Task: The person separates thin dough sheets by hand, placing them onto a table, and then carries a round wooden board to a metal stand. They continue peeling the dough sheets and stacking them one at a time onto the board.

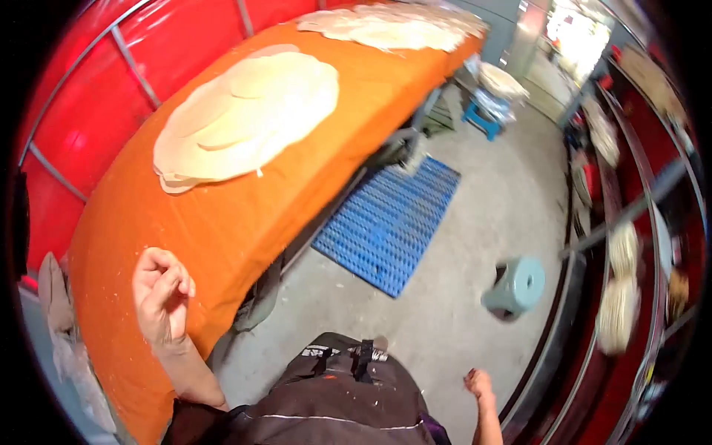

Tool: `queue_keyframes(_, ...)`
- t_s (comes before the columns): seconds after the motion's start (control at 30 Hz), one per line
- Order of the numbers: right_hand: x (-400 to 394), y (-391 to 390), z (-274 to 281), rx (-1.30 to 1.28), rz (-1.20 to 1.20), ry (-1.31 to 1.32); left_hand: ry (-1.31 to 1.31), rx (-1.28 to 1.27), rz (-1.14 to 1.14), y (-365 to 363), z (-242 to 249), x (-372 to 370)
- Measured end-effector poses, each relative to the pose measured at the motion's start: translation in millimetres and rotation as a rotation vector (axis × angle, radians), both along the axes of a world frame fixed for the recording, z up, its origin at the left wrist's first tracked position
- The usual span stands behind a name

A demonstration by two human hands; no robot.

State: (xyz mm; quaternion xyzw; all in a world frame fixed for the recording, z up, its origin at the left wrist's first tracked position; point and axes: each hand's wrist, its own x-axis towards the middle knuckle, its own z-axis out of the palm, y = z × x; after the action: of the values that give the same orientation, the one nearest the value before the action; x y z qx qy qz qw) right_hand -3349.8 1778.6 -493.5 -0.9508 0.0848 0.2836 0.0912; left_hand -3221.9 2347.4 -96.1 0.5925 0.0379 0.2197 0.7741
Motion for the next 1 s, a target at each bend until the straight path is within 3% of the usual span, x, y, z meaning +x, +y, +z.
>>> queue_keyframes(0.03,79,6,38,0.065,-0.011,-0.185,0.014,-0.094,-0.061,24,-15,22)
queue_keyframes(0.07,157,-2,42,-0.013,0.006,-0.319,0.06,-0.142,-0.023,39,-28,42)
queue_keyframes(0.13,307,-19,37,0.312,-0.093,-0.602,0.16,-0.244,0.046,60,-55,77)
queue_keyframes(0.17,371,45,120,0.222,0.031,-0.649,0.216,-0.287,0.09,66,-69,103)
queue_keyframes(0.23,478,111,170,0.206,0.271,-0.868,0.259,-0.453,0.121,86,-95,157)
queue_keyframes(0.27,517,160,212,0.312,0.194,-0.747,0.254,-0.463,0.137,92,-100,187)
queue_keyframes(0.3,565,180,202,0.699,0.141,-0.746,0.229,-0.474,0.146,97,-102,222)
queue_keyframes(0.33,610,210,188,1.348,-0.269,-0.527,0.184,-0.477,0.153,110,-100,263)
queue_keyframes(0.37,623,258,240,0.798,0.272,-0.638,0.145,-0.558,0.154,131,-108,302)
queue_keyframes(0.4,653,291,248,0.605,0.529,-0.795,0.129,-0.652,0.168,151,-125,333)
queue_keyframes(0.5,725,385,268,0.555,0.823,-0.727,0.181,-0.904,0.392,212,-156,419)
queue_keyframes(0.6,786,468,253,0.475,1.017,-0.731,0.203,-0.987,0.607,276,-188,478)
queue_keyframes(0.7,830,553,221,0.519,1.227,-0.747,0.054,-1.108,0.745,337,-231,522)
queue_keyframes(0.8,827,628,223,0.701,1.276,-0.733,-0.046,-0.878,0.696,353,-239,543)
queue_keyframes(0.87,831,655,205,0.709,1.307,-0.805,0.225,-0.805,0.975,351,-224,564)
queue_keyframes(0.93,841,681,196,0.689,1.355,-0.88,0.216,-0.749,0.848,364,-244,568)
queue_keyframes(1.0,857,687,188,0.581,1.437,-0.931,0.362,-0.586,0.897,338,-216,578)
